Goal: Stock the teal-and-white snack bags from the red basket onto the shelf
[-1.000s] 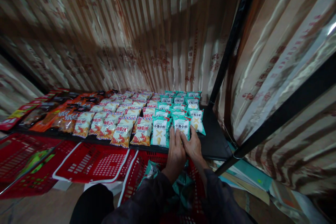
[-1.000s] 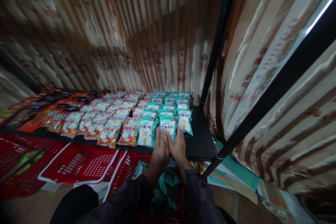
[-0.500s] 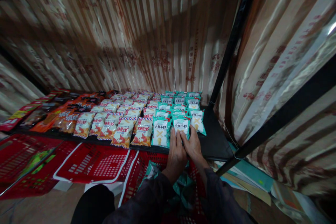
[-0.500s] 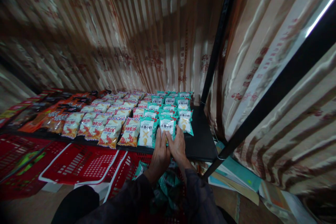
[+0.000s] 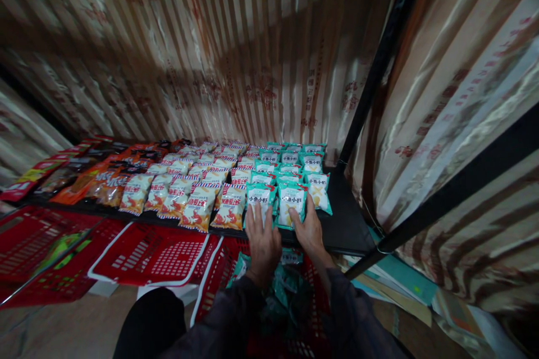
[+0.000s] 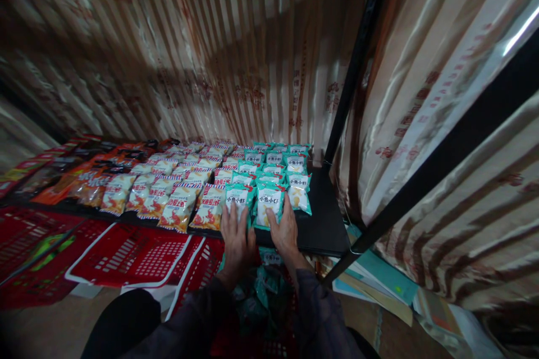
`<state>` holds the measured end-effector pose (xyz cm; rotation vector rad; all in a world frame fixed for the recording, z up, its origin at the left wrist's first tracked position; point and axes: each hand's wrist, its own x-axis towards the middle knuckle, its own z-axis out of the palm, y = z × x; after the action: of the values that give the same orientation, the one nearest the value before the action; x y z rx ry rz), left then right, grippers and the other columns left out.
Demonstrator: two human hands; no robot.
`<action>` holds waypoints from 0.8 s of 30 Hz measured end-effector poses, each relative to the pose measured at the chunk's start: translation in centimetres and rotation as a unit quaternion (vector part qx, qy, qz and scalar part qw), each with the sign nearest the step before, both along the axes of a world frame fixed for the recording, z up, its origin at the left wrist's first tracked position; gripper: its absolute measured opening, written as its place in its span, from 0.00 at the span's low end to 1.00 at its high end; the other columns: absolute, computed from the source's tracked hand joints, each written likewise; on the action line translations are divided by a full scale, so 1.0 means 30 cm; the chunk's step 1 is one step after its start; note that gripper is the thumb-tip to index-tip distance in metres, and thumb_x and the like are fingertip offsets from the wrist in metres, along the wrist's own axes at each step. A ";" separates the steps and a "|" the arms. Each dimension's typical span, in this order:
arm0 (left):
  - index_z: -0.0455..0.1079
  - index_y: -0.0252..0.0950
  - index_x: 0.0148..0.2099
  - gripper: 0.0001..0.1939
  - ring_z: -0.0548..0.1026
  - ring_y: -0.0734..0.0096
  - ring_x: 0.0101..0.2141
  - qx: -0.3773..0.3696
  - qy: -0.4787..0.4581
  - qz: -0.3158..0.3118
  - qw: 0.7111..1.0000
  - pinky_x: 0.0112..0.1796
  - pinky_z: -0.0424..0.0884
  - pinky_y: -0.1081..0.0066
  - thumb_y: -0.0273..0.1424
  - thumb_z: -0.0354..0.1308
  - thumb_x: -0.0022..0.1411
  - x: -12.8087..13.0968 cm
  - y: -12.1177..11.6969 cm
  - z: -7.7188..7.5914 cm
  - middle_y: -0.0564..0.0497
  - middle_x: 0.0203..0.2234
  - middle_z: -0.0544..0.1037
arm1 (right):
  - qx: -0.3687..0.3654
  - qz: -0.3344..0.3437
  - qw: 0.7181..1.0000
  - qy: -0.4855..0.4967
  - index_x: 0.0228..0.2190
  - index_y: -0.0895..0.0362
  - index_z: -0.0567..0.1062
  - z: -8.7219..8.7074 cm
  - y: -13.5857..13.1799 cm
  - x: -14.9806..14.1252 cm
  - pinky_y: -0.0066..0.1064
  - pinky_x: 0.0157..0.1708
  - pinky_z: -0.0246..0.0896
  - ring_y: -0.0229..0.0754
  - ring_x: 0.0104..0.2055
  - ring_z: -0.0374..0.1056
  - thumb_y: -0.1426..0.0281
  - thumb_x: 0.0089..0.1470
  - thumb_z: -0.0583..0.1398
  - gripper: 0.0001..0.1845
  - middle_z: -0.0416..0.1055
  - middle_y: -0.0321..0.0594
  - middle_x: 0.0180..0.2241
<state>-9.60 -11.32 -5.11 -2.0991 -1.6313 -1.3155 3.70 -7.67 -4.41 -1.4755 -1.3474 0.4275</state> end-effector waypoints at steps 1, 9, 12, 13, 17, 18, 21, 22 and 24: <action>0.56 0.34 0.65 0.27 0.39 0.48 0.67 -0.002 -0.009 0.019 1.000 0.61 0.47 0.41 0.27 0.48 0.64 -0.022 0.009 0.002 0.38 0.68 0.46 | 0.002 0.000 1.000 -0.003 0.62 0.61 0.56 -0.002 0.000 -0.001 0.45 0.55 0.58 0.55 0.60 0.61 0.51 0.56 0.53 0.40 0.62 0.55 0.60; 0.48 0.36 0.68 0.33 0.41 0.49 0.67 0.017 0.004 -0.003 1.000 0.61 0.51 0.45 0.32 0.53 0.64 -0.099 0.072 -0.023 0.36 0.68 0.44 | 0.015 0.015 0.999 -0.036 0.63 0.61 0.54 -0.017 0.006 -0.005 0.46 0.57 0.56 0.53 0.61 0.60 0.50 0.58 0.49 0.39 0.62 0.55 0.60; 0.48 0.36 0.68 0.33 0.40 0.49 0.67 0.012 -0.005 -0.002 1.000 0.61 0.50 0.44 0.33 0.52 0.64 -0.087 0.078 -0.031 0.36 0.68 0.43 | 0.021 0.018 0.998 -0.056 0.63 0.63 0.53 -0.023 0.007 -0.010 0.47 0.58 0.54 0.53 0.60 0.59 0.50 0.60 0.47 0.39 0.63 0.56 0.59; 0.48 0.36 0.68 0.32 0.40 0.49 0.67 0.008 -0.009 -0.002 1.000 0.61 0.49 0.44 0.33 0.52 0.64 -0.083 0.079 -0.033 0.36 0.68 0.43 | 0.022 0.018 0.998 -0.063 0.63 0.63 0.53 -0.027 0.008 -0.011 0.48 0.58 0.54 0.53 0.60 0.59 0.50 0.60 0.47 0.39 0.63 0.56 0.59; 0.49 0.36 0.67 0.31 0.40 0.50 0.67 -0.005 -0.021 0.001 1.000 0.61 0.48 0.43 0.35 0.52 0.65 -0.071 0.085 -0.038 0.35 0.68 0.45 | 0.026 0.022 0.996 -0.084 0.64 0.62 0.51 -0.040 0.015 -0.011 0.49 0.58 0.54 0.54 0.61 0.58 0.51 0.60 0.47 0.39 0.61 0.56 0.60; 0.49 0.36 0.67 0.31 0.41 0.50 0.67 -0.006 -0.024 0.001 1.000 0.61 0.48 0.43 0.35 0.51 0.65 -0.069 0.087 -0.039 0.35 0.68 0.45 | 0.026 0.024 0.996 -0.087 0.64 0.62 0.51 -0.041 0.016 -0.010 0.49 0.58 0.54 0.54 0.61 0.58 0.51 0.60 0.47 0.39 0.61 0.56 0.60; 0.50 0.36 0.67 0.31 0.42 0.50 0.67 -0.004 -0.033 0.001 0.999 0.61 0.49 0.43 0.35 0.52 0.65 -0.064 0.091 -0.043 0.34 0.67 0.47 | 0.027 0.028 0.995 -0.089 0.64 0.62 0.50 -0.037 0.018 -0.009 0.49 0.58 0.54 0.54 0.61 0.58 0.51 0.60 0.47 0.39 0.60 0.56 0.60; 0.50 0.36 0.67 0.31 0.42 0.50 0.67 -0.004 -0.034 0.000 0.999 0.61 0.49 0.43 0.35 0.52 0.65 -0.063 0.091 -0.044 0.34 0.67 0.47 | 0.027 0.031 0.995 -0.087 0.64 0.62 0.50 -0.033 0.018 -0.009 0.49 0.58 0.54 0.54 0.61 0.58 0.51 0.60 0.47 0.39 0.60 0.56 0.60; 0.50 0.35 0.67 0.31 0.42 0.51 0.67 -0.001 -0.035 0.003 0.999 0.61 0.49 0.43 0.35 0.52 0.65 -0.060 0.092 -0.045 0.34 0.67 0.47 | 0.024 0.034 0.996 -0.083 0.64 0.63 0.50 -0.028 0.017 -0.009 0.48 0.57 0.55 0.54 0.61 0.59 0.51 0.60 0.47 0.39 0.61 0.57 0.60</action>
<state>-11.41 -8.57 -6.47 -2.0712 -1.6657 -1.4001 3.43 -7.16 -5.24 -1.4539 -1.5324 0.3189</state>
